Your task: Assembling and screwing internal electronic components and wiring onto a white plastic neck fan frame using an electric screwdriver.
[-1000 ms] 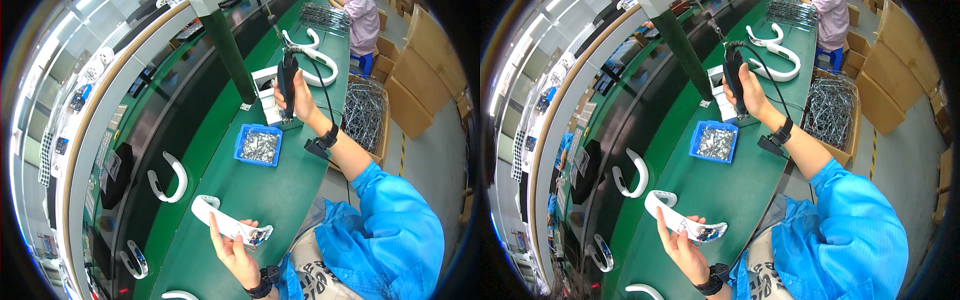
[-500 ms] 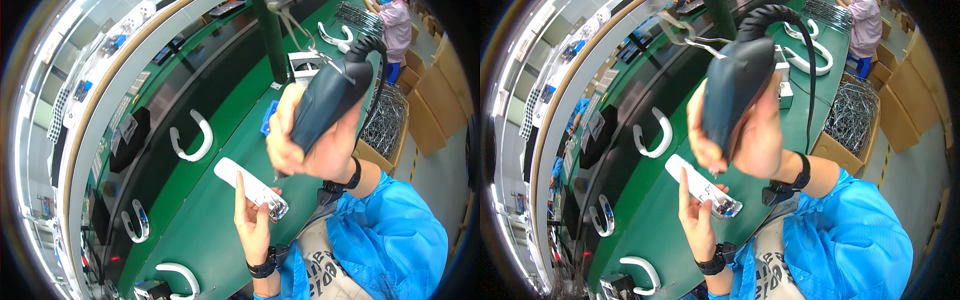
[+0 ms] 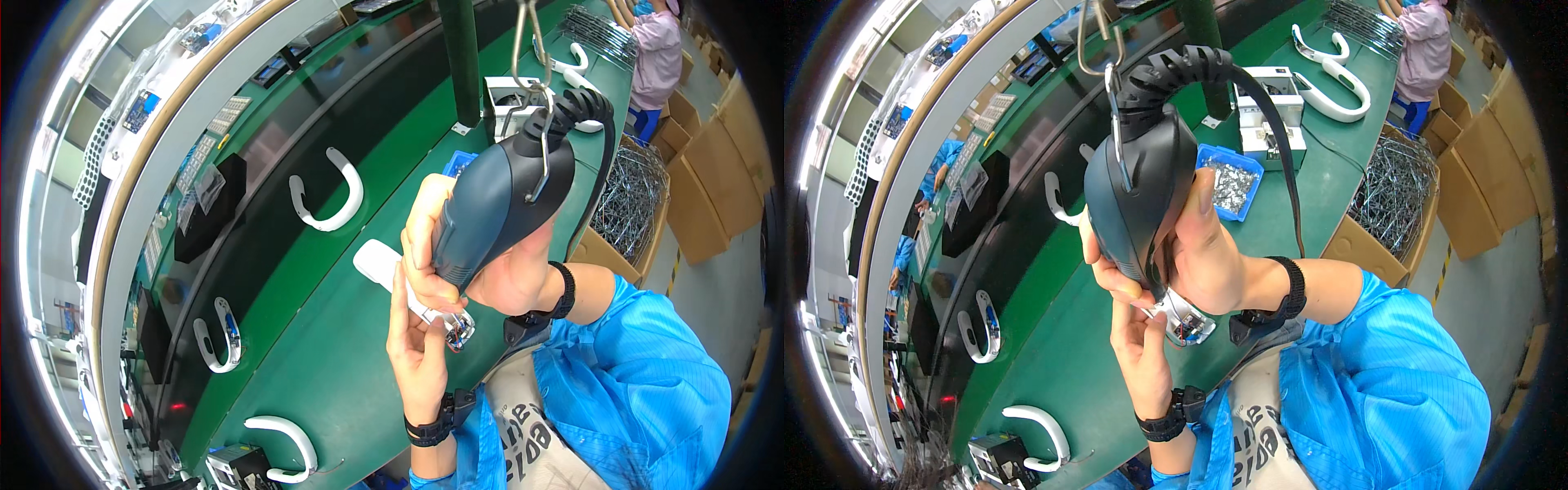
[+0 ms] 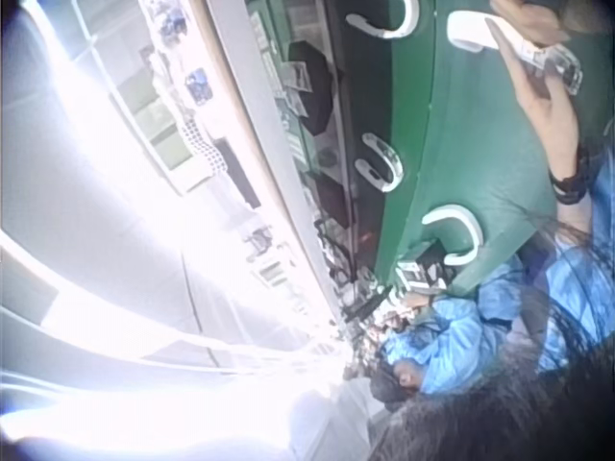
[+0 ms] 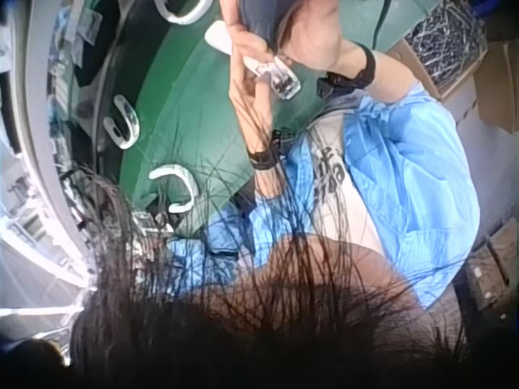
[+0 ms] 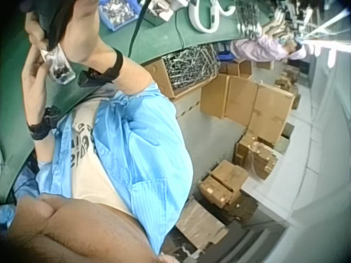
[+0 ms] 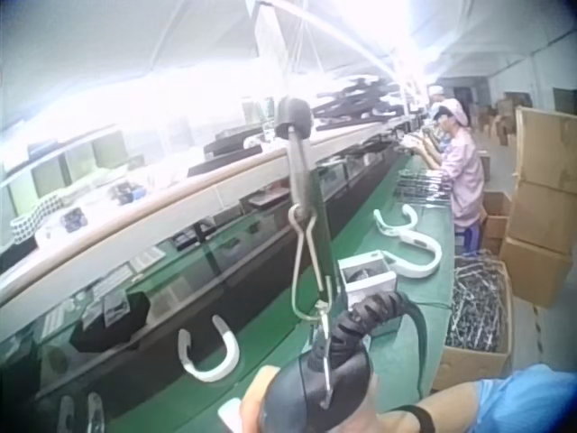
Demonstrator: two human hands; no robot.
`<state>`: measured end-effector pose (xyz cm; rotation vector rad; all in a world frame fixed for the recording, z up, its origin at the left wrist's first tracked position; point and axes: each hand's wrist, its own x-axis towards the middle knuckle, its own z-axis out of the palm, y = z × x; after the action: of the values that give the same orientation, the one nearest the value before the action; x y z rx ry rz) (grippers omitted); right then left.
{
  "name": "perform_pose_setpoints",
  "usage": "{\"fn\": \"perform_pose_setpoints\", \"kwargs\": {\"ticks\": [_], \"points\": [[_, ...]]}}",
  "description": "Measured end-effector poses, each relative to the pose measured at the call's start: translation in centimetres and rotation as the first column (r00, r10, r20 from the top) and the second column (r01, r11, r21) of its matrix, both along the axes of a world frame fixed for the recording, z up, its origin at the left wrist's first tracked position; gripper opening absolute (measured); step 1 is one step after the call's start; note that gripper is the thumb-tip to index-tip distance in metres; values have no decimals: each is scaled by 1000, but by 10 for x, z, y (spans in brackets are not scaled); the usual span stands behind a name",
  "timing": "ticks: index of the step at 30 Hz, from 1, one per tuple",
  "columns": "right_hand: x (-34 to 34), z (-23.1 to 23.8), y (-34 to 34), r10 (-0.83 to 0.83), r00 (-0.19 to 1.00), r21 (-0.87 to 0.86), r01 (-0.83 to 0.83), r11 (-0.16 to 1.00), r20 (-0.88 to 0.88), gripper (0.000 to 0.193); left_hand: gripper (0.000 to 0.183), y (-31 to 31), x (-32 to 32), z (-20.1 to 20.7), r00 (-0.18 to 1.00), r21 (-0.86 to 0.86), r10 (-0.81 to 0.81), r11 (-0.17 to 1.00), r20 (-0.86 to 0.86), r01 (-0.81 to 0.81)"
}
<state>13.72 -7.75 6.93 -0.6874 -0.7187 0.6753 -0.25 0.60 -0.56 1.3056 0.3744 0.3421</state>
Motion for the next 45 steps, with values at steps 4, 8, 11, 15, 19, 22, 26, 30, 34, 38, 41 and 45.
{"fn": "perform_pose_setpoints", "kwargs": {"ticks": [4,8,11,15,19,22,26,30,34,38,41,45], "points": [[2,1,0,29,999,19,-29,999,-21,108,81,0,0,-4,1000,23,13,1000,9,-14],[7,0,-1,53,998,50,-52,997,-19,108,81,-1,2,-1,1000,17,5,1000,12,-5],[9,-7,3,83,996,127,-79,989,-34,109,81,-1,3,-2,1000,-7,2,1000,20,-2],[6,-9,6,13,1000,-8,-13,1000,0,109,80,0,1,-3,1000,7,30,1000,-10,-29],[4,-18,10,115,993,251,-106,962,-23,112,79,1,2,-1,1000,47,4,999,-10,-4],[3,-5,3,25,1000,21,-25,999,-5,110,79,2,0,-2,1000,46,8,999,-6,-8],[10,-9,4,100,993,188,-87,978,-62,107,58,-6,4,-5,996,47,77,996,53,-79],[15,-7,-2,91,996,238,-85,968,-17,104,32,-2,-1,1,997,10,56,998,59,-57],[13,-4,-2,54,998,237,-46,970,-28,103,21,8,-7,-12,993,92,-20,996,113,10],[9,-5,-4,67,998,237,-65,969,0,101,11,1,-4,-16,990,-16,11,1000,141,-9],[11,-16,0,87,996,309,-84,947,4,107,9,1,-5,-19,994,37,17,999,107,-21],[10,-18,3,105,994,406,-79,910,-42,109,14,5,-8,-24,996,54,-4,999,84,0]]}}
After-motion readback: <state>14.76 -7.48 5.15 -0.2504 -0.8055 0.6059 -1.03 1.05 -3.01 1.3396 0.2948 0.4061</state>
